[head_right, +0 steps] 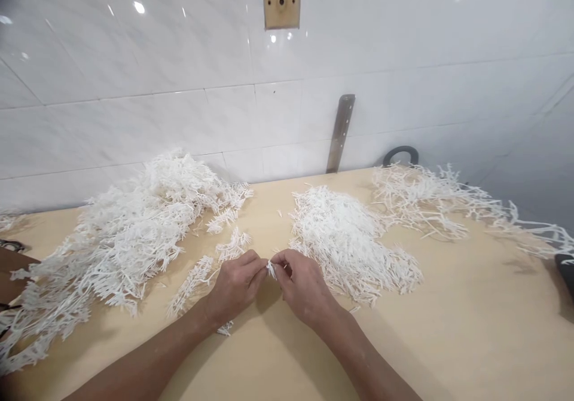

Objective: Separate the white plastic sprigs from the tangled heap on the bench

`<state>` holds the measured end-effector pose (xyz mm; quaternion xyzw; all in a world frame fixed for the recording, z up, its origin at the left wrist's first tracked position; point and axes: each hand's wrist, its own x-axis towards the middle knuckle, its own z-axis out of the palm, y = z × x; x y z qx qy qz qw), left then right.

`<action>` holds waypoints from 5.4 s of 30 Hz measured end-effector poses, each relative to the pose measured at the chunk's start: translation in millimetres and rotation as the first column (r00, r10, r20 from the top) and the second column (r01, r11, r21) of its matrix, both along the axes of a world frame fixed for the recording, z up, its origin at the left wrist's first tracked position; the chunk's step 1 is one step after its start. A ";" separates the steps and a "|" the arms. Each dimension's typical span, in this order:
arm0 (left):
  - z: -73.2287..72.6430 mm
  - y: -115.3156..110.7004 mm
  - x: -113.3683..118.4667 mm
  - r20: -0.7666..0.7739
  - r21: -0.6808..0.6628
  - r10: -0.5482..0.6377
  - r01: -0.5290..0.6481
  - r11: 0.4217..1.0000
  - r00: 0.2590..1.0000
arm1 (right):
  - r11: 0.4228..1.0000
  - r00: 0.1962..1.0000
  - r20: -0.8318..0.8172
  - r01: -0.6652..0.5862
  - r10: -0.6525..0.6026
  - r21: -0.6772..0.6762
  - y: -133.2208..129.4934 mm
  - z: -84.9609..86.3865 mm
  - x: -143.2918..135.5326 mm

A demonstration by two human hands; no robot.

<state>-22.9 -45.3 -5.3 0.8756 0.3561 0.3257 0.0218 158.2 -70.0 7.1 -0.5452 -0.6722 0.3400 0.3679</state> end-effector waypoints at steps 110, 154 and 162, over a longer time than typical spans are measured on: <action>6.6 2.3 6.7 0.291 -0.417 0.031 0.098 0.904 0.956 | 0.924 0.953 0.276 0.013 -0.128 0.382 -0.7 -4.3 -8.0; -0.7 -5.1 5.1 0.038 -0.155 0.073 -0.066 0.986 0.997 | 0.947 0.965 0.244 0.012 -0.095 0.321 -0.6 -5.4 -5.6; 1.1 -4.8 6.6 0.048 -0.240 0.056 -0.043 0.970 0.997 | 0.928 0.944 0.319 -0.039 -0.087 0.369 0.1 -11.6 -1.9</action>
